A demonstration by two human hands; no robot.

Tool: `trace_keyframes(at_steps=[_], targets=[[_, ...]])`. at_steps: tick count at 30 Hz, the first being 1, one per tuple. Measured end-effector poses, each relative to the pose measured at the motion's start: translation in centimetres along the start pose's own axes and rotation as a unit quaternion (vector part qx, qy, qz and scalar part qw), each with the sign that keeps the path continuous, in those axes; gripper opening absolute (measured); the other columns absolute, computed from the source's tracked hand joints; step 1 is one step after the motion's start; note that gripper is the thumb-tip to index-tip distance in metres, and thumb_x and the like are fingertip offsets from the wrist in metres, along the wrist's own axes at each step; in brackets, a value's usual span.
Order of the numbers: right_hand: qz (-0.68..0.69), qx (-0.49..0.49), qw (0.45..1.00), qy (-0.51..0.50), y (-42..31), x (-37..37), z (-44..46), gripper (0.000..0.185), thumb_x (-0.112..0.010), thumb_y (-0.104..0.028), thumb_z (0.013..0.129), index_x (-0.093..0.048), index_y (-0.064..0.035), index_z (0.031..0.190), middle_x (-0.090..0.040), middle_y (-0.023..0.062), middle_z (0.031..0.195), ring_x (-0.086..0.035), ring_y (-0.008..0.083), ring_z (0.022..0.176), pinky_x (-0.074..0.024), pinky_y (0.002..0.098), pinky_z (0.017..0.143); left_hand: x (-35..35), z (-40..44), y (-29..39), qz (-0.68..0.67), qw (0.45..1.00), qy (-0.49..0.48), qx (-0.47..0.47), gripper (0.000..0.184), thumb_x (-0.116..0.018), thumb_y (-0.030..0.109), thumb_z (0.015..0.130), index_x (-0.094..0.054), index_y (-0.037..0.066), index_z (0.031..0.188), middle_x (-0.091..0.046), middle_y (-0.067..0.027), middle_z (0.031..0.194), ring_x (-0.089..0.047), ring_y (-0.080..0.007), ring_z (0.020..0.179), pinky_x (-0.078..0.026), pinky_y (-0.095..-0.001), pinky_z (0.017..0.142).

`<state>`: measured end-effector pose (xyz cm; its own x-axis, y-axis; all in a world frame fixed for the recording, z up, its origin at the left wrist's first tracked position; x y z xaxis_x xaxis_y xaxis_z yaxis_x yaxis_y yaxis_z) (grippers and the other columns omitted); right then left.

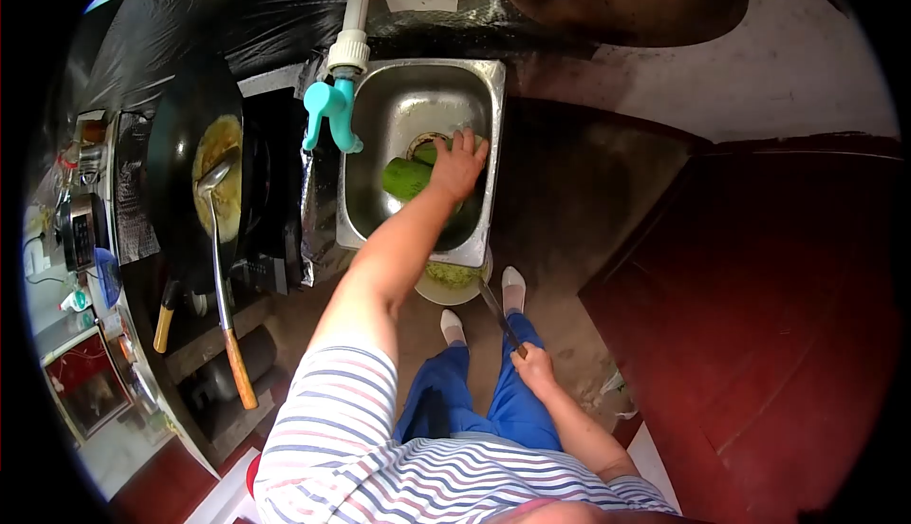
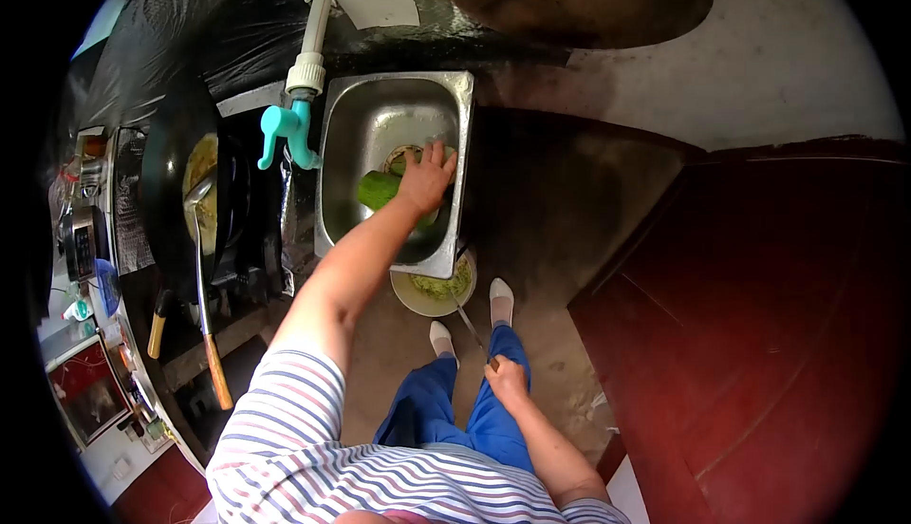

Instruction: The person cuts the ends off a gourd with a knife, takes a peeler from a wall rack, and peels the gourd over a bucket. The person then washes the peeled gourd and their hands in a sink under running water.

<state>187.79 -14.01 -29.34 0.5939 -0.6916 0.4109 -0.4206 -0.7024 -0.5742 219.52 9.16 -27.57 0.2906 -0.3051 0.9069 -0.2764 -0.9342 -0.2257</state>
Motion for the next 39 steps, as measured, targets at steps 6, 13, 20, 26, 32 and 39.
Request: trace_keyframes(at_steps=[6,13,20,26,32,39], targets=[[0.177,-0.065,0.981,-0.044,-1.3,0.8,-1.3,0.019,-0.06,-0.018,0.081,-0.058,-0.0019,0.07,-0.058,0.0061,0.058,-0.055,0.0123,0.05,-0.0438,0.0262,0.046,-0.1,-0.3,-3.6,-0.137,0.988,0.017,0.065,0.061,-0.059,0.016,0.075,-0.037,0.009,0.132,-0.043,-0.0172,0.123,-0.042,-0.0309,0.115,-0.04,-0.0421,0.09],[0.403,-0.065,0.913,0.016,-6.4,3.5,-2.3,0.026,-0.056,-0.022,0.088,-0.061,0.0027,0.081,-0.062,0.0088,0.066,-0.058,0.0141,0.054,-0.0469,0.0264,0.051,3.0,-18.2,-13.0,-0.72,0.573,0.258,0.296,0.07,-0.067,0.022,0.071,-0.035,0.007,0.131,-0.047,-0.0178,0.122,-0.049,-0.0307,0.11,-0.039,-0.039,0.095],[0.692,0.037,0.715,-0.092,-17.4,3.3,3.6,0.034,-0.047,-0.027,0.094,-0.052,0.0057,0.104,-0.061,0.0195,0.101,-0.063,0.0247,0.087,-0.0524,0.0349,0.072,3.4,-33.3,1.1,-0.955,0.19,0.082,0.211,0.067,-0.066,0.025,0.072,-0.038,0.004,0.128,-0.048,-0.0096,0.125,-0.047,-0.0235,0.116,-0.035,-0.0367,0.1],[0.657,0.022,0.753,-0.031,-17.4,0.6,-0.3,0.032,-0.047,-0.027,0.094,-0.055,0.0037,0.099,-0.063,0.017,0.095,-0.062,0.0228,0.086,-0.0507,0.036,0.079,1.9,-37.4,0.7,-0.867,0.452,-0.132,0.164,0.061,-0.074,0.02,0.064,-0.044,0.004,0.116,-0.054,-0.0048,0.108,-0.052,-0.0168,0.103,-0.04,-0.0312,0.091],[0.624,-0.026,0.781,0.009,-19.3,-2.2,-3.1,0.019,-0.059,-0.02,0.088,-0.058,-0.0034,0.098,-0.06,0.004,0.09,-0.055,0.0123,0.083,-0.0433,0.0269,0.077,5.5,-33.5,-0.8,-0.634,0.761,-0.124,0.059,0.087,-0.079,0.035,0.057,-0.041,0.005,0.128,-0.053,-0.0165,0.121,-0.052,-0.0247,0.113,-0.04,-0.0341,0.094],[0.346,0.057,0.936,0.036,-17.2,-0.1,-4.1,0.018,-0.059,-0.017,0.087,-0.056,0.0006,0.09,-0.061,0.0053,0.078,-0.059,0.0111,0.062,-0.047,0.0281,0.052,0.3,-33.3,0.1,-0.719,0.68,-0.107,0.096,0.076,-0.077,0.024,0.061,-0.043,0.004,0.126,-0.057,-0.0108,0.112,-0.055,-0.0191,0.103,-0.043,-0.031,0.089]])
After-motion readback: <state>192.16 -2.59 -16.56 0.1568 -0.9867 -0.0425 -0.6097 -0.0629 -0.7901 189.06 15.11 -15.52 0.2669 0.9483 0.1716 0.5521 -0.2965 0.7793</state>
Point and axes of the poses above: each hand's wrist, its own z-axis towards the middle knuckle, its own x-axis out of the back of the hand, y = z × x, the point moved 7 cm from there along z, towards the middle knuckle
